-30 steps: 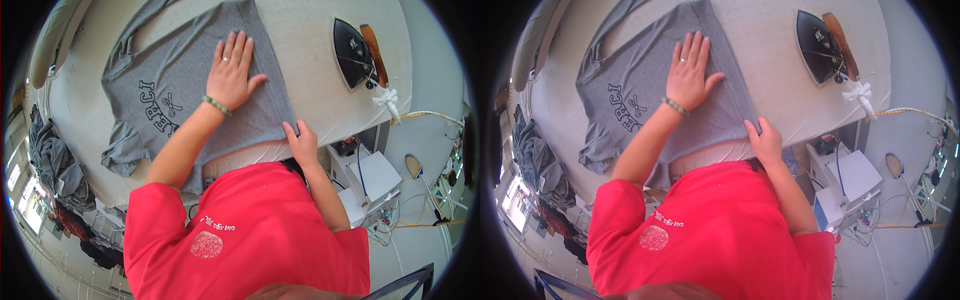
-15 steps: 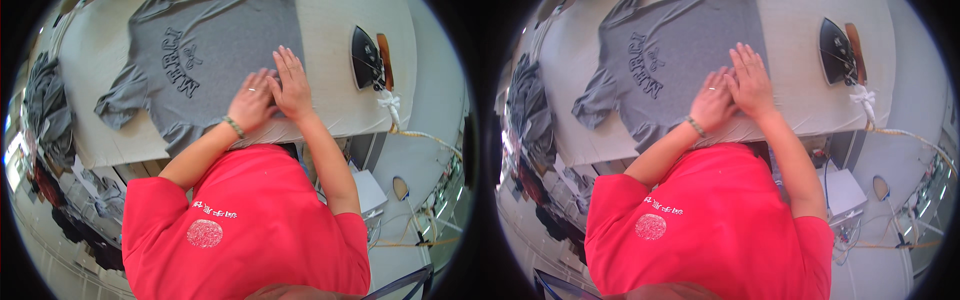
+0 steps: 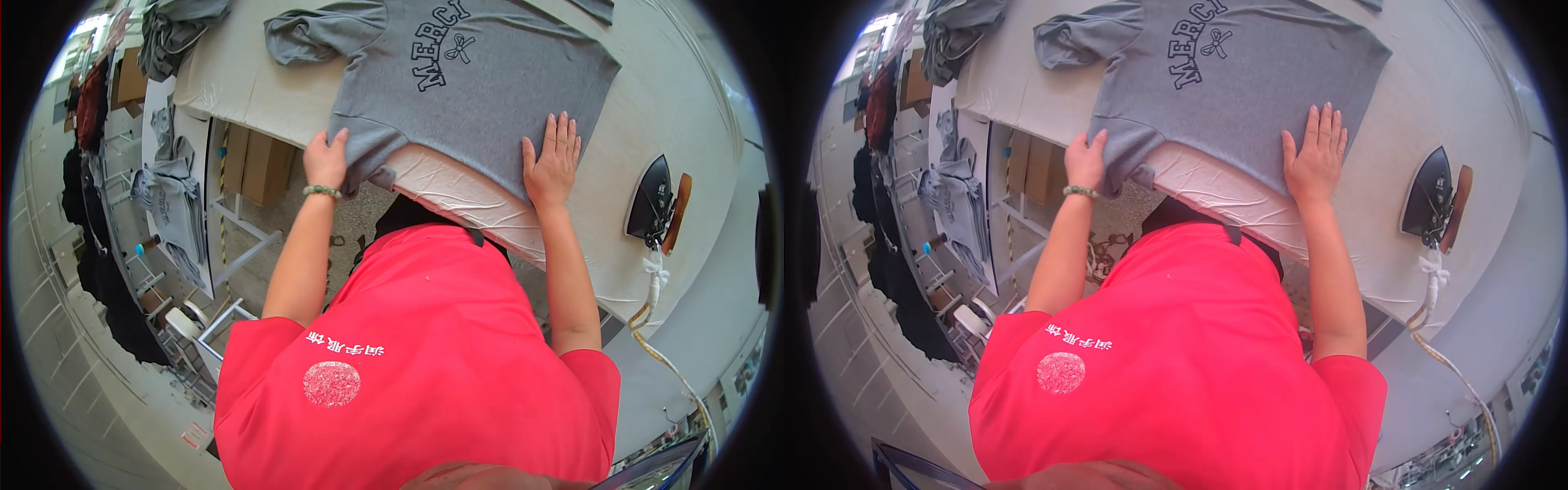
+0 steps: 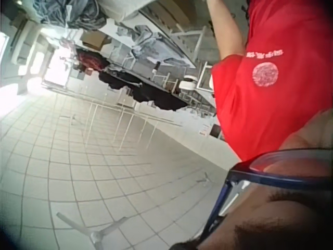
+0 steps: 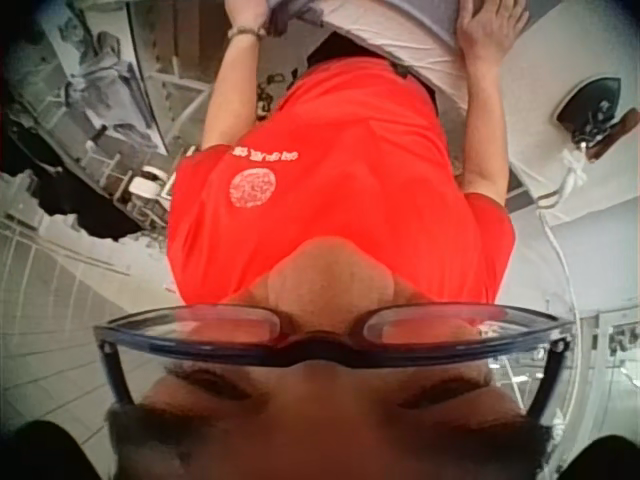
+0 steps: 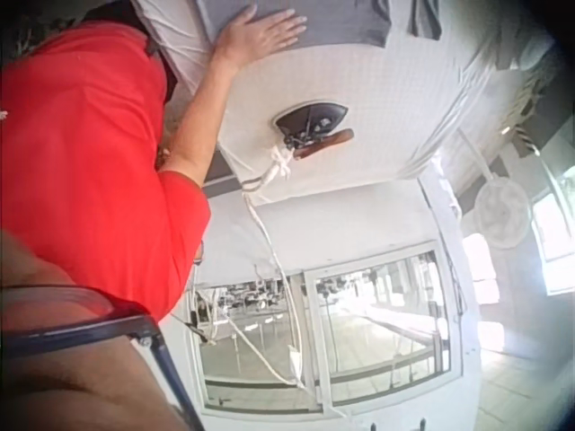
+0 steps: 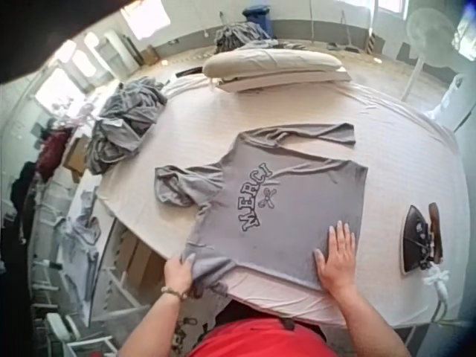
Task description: Iron and fold a grey hoodie on a workbench in a factory setting.
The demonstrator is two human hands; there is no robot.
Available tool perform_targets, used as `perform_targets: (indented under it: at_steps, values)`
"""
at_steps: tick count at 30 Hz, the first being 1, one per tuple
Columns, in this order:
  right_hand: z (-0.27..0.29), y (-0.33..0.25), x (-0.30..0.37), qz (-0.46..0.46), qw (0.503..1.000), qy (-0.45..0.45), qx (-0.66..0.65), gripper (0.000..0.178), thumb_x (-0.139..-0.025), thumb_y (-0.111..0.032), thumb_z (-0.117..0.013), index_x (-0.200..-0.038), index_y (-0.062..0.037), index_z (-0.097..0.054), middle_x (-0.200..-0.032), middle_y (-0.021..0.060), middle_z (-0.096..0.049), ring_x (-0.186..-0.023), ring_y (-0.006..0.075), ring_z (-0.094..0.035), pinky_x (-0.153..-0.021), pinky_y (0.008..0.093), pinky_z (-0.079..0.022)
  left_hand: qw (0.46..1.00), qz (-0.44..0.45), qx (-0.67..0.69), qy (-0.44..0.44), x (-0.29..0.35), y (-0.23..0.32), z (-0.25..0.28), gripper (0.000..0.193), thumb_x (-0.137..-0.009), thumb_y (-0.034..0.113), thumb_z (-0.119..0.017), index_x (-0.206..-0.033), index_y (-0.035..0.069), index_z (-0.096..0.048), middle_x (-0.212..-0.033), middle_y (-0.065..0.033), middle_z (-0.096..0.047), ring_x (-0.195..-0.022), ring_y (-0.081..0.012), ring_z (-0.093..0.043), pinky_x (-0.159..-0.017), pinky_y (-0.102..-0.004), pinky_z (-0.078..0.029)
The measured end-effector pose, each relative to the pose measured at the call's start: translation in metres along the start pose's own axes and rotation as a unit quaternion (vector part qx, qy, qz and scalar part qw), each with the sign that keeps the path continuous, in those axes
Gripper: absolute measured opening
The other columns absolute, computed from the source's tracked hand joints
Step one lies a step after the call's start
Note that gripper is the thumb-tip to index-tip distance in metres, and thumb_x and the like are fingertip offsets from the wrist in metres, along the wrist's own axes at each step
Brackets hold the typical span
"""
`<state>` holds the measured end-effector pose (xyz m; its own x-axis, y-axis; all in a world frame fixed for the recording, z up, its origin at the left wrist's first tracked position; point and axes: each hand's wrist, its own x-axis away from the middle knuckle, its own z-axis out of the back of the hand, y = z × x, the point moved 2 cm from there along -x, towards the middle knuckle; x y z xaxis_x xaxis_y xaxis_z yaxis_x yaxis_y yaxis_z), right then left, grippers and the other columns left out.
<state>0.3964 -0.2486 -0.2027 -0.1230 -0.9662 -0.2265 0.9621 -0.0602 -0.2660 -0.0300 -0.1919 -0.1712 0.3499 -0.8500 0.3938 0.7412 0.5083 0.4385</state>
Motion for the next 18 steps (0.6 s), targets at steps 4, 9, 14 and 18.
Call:
perform_targets:
  at_steps: [4, 9, 14, 18]
  values:
    - [0.003, -0.002, 0.003, 0.022, 0.999, -0.019, 0.024, 0.066, -0.102, -0.042, -0.059, -0.154, -0.0038, -0.046, -0.163, 0.0176, -0.04, -0.153, 0.0357, -0.033, -0.126, 0.0501, -0.023, 0.994, -0.04, 0.095, 0.023, -0.015, -0.01, 0.006, 0.046, -0.095, 0.042, -0.075, -0.101, -0.004, -0.071, -0.083, -0.0088, -0.07, -0.076, -0.0166, -0.062, -0.073, -0.0325, -0.05]
    - [0.012, -0.025, -0.007, 0.059, 0.997, -0.045, 0.024, 0.059, -0.101, -0.036, -0.062, -0.15, -0.0054, -0.05, -0.16, 0.0173, -0.045, -0.151, 0.0351, -0.036, -0.125, 0.051, -0.025, 0.974, -0.033, 0.219, 0.034, -0.044, 0.003, -0.004, 0.043, -0.095, 0.04, -0.074, -0.094, -0.004, -0.071, -0.077, -0.0099, -0.07, -0.071, -0.0158, -0.062, -0.068, -0.033, -0.05]
    - [0.011, -0.117, -0.074, 0.205, 0.971, -0.086, -0.089, 0.041, -0.098, -0.018, -0.066, -0.137, -0.0072, -0.062, -0.144, 0.0152, -0.061, -0.137, 0.0341, -0.055, -0.115, 0.0489, -0.041, 0.964, 0.009, 0.255, -0.076, -0.054, -0.002, -0.005, 0.042, -0.095, 0.04, -0.073, -0.095, -0.002, -0.072, -0.078, -0.01, -0.072, -0.071, -0.0195, -0.067, -0.069, -0.0361, -0.052]
    - [-0.026, -0.244, -0.152, 0.386, 0.886, -0.137, -0.218, 0.036, -0.091, -0.005, -0.063, -0.126, -0.0086, -0.067, -0.117, 0.0087, -0.074, -0.109, 0.0301, -0.07, -0.09, 0.041, -0.057, 0.977, 0.004, 0.203, -0.064, -0.048, 0.016, 0.01, 0.035, -0.094, 0.037, -0.072, -0.094, 0.002, -0.073, -0.081, -0.0122, -0.074, -0.073, -0.0279, -0.071, -0.07, -0.0419, -0.053]
